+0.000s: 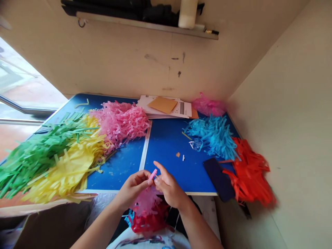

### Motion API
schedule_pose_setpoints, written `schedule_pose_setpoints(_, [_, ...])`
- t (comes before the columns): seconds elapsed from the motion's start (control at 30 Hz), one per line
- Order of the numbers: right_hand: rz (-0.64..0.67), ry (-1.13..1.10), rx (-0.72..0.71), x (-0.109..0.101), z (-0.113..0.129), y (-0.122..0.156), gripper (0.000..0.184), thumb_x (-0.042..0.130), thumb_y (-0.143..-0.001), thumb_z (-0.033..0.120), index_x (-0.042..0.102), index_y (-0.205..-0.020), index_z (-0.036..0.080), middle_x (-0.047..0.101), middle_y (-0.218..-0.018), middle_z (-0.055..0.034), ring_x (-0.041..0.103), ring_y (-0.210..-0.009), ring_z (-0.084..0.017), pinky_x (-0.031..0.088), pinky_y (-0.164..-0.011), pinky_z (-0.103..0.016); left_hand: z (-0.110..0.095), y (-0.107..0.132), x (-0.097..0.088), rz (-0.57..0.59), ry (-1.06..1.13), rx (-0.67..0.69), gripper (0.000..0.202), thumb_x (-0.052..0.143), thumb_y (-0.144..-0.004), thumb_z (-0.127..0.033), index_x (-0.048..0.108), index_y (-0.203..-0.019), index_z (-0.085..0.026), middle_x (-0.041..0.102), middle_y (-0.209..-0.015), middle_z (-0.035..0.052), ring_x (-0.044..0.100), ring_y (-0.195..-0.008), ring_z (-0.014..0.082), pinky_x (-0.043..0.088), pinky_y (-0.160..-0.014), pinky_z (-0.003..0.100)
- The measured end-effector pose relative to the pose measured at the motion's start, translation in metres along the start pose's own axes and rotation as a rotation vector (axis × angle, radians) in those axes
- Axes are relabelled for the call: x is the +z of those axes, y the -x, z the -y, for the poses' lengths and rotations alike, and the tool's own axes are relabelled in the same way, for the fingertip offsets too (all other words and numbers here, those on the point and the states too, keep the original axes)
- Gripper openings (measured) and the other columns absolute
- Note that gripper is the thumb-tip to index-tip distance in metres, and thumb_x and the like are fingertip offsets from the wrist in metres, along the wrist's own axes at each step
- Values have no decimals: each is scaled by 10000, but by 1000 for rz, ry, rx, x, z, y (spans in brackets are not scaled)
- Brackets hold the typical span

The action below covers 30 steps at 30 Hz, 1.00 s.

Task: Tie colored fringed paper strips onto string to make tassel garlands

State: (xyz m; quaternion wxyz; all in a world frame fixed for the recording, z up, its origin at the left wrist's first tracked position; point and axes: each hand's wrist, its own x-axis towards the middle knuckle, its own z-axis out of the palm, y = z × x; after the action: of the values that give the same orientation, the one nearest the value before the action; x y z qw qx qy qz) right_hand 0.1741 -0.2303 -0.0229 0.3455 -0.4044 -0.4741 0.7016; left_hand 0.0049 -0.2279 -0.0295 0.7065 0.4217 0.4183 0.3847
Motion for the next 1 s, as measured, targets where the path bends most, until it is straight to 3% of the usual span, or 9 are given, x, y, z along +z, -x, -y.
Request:
schedule_pose_setpoints(0.13, [65, -97, 83, -4, 3, -2, 588, 619, -806, 456, 458, -1312, 203, 488, -741, 41, 374, -575, -93, 275, -542, -216, -9, 4, -2, 18, -427, 146, 241, 628, -842, -405, 661, -805, -169, 674, -774, 34, 584, -730, 158, 433, -707, 252])
schedule_pose_setpoints(0.27, [35, -16, 84, -6, -3, -3, 350, 629, -814, 516, 538, -910, 192, 497, -666, 49, 397, -560, -91, 294, -534, -208, -16, 9, 1, 53, -753, 199, 229, 603, -850, -385, 656, -767, -178, 666, -717, 25, 559, -719, 161, 417, -728, 271])
schedule_pose_setpoints(0.47, [-290, 58, -59, -3, -25, -13, 370, 599, -860, 535, 522, -743, 193, 444, -536, 69, 383, -506, -92, 298, -517, -218, -7, 12, 3, -24, -568, 178, 244, 559, -875, -383, 549, -1017, -185, 664, -847, 35, 581, -710, 146, 445, -668, 246])
schedule_pose_setpoints(0.57, [-392, 21, -128, -11, -14, -12, 343, 643, -835, 510, 570, -739, 189, 510, -610, 42, 439, -556, -102, 348, -545, -225, -6, 12, -1, -33, -696, 133, 246, 487, -917, -404, 588, -985, -190, 639, -744, 13, 539, -635, 138, 411, -603, 234])
schedule_pose_setpoints(0.67, [-512, -80, -313, -40, 29, 11, 348, 673, -809, 497, 555, -683, 195, 505, -612, 40, 464, -545, -101, 385, -530, -223, -9, 13, -7, -18, -798, 145, 268, 458, -934, -400, 634, -930, -197, 657, -769, 27, 565, -687, 151, 417, -631, 238])
schedule_pose_setpoints(0.73, [-607, -78, -556, -60, 62, 34, 345, 668, -828, 465, 515, -658, 207, 357, -506, 94, 293, -397, -66, 267, -397, -184, -13, 14, -10, 2, -824, 165, 259, 469, -932, -387, 652, -955, -205, 681, -836, 41, 595, -743, 161, 432, -671, 245])
schedule_pose_setpoints(0.83, [-765, 341, -883, -62, 81, 55, 184, 619, -886, 415, 606, -822, 243, 480, -592, 78, 402, -438, -71, 314, -417, -174, -19, 16, -8, 66, -830, 191, 266, 477, -936, -389, 669, -1002, -218, 686, -910, 56, 614, -809, 170, 446, -723, 253])
schedule_pose_setpoints(0.9, [-583, 559, -714, -44, 68, 51, 157, 762, -774, 333, 692, -874, 235, 661, -767, 2, 613, -653, -139, 465, -585, -242, -22, 18, -3, 104, -817, 213, 284, 435, -959, -391, 650, -1042, -225, 675, -951, 61, 611, -858, 175, 448, -767, 265])
schedule_pose_setpoints(1.0, [-215, 901, -388, -16, 37, 30, 168, 724, -820, 272, 732, -988, 269, 726, -914, -14, 672, -828, -177, 475, -724, -265, -19, 20, 7, 107, -791, 232, 274, 365, -987, -368, 579, -1058, -213, 653, -954, 63, 592, -859, 173, 440, -766, 277])
